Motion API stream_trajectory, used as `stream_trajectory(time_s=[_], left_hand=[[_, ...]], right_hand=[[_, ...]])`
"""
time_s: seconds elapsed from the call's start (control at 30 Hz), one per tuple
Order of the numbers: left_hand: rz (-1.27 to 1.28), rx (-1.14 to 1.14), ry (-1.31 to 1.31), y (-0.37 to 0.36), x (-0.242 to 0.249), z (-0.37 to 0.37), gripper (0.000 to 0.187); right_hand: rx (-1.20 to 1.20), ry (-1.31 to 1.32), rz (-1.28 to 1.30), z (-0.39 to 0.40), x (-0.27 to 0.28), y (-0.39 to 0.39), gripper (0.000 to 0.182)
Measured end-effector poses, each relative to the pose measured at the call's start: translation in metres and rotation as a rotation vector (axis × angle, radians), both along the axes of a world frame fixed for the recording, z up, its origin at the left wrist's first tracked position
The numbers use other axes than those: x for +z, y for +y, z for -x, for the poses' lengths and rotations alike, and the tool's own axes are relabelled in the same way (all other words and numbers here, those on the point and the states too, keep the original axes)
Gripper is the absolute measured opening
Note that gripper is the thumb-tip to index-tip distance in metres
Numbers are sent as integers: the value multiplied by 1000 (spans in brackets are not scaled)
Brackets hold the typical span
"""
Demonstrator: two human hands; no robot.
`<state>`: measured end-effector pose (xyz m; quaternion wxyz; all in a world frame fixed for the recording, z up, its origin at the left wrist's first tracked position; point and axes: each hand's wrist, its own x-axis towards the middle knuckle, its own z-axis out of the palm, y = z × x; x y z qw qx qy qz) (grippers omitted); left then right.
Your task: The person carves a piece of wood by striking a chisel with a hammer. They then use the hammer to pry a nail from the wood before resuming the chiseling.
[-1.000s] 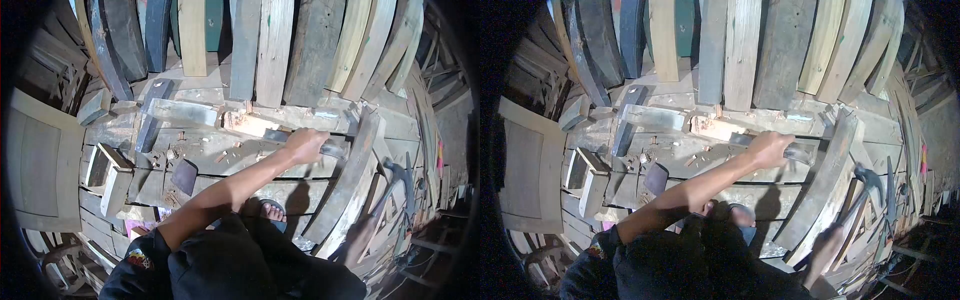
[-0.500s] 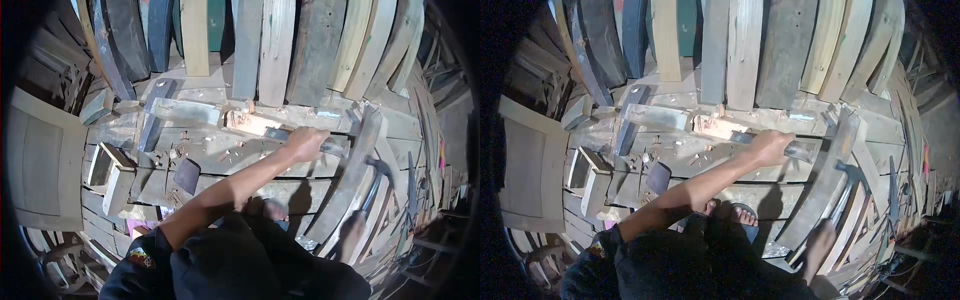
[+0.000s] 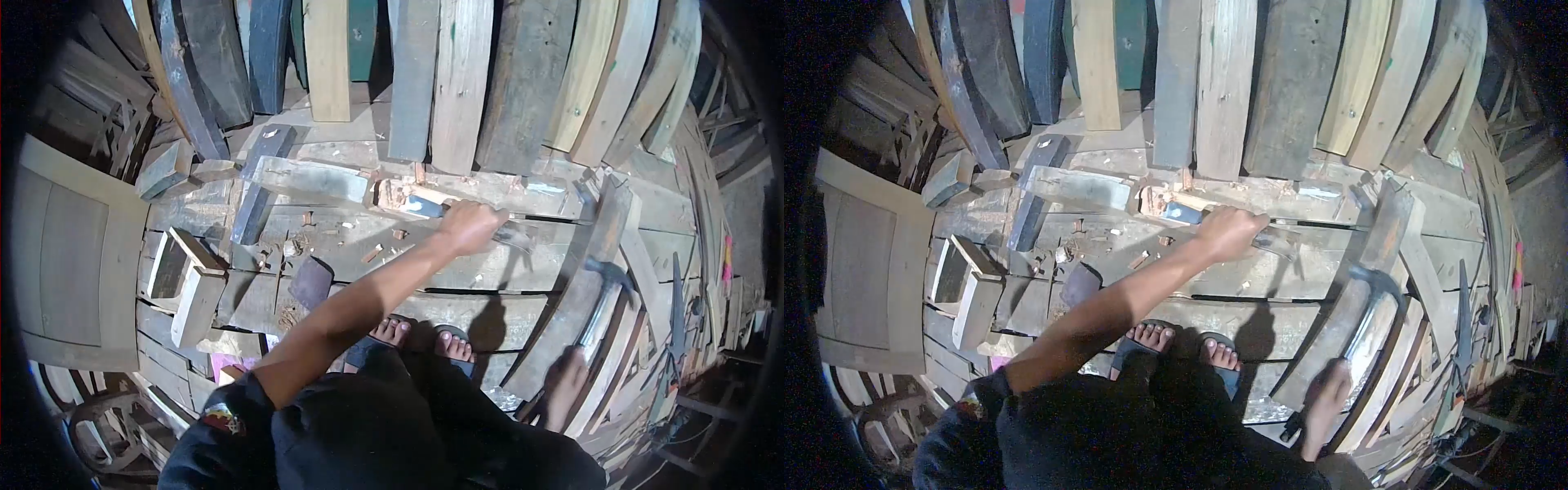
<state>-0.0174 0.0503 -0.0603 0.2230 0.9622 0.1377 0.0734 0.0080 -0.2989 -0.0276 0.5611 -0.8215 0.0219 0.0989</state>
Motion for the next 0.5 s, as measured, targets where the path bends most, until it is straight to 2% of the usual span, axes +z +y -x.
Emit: stream_trajectory(time_s=[0.07,0.13,0.17,0.2,0.23,0.37,0.47,0.5], left_hand=[[139,38,-212,-8,18,6,36],[364,74,-506,-17,45,11,36],[299,7,-532,-20,51,8,33],[236,-58,-562,-26,56,-1,30],[178,-120,-589,-32,59,-8,27],[256,-162,-545,-40,66,-27,28],[399,-148,-649,-25,50,-29,31],[372,-85,-481,-15,37,-35,35]], right_hand=[[110,43,-99,-31,-5,-50,37],[-5,22,-184,-40,24,-45,39],[-215,-109,-155,-36,39,-20,42],[-110,-11,-253,-49,45,-35,44],[-127,-31,-229,-54,41,-45,43],[-130,-77,-265,-52,45,-46,41],[-175,-61,-279,-57,20,-54,41],[-99,-57,-184,-44,36,-37,40]])
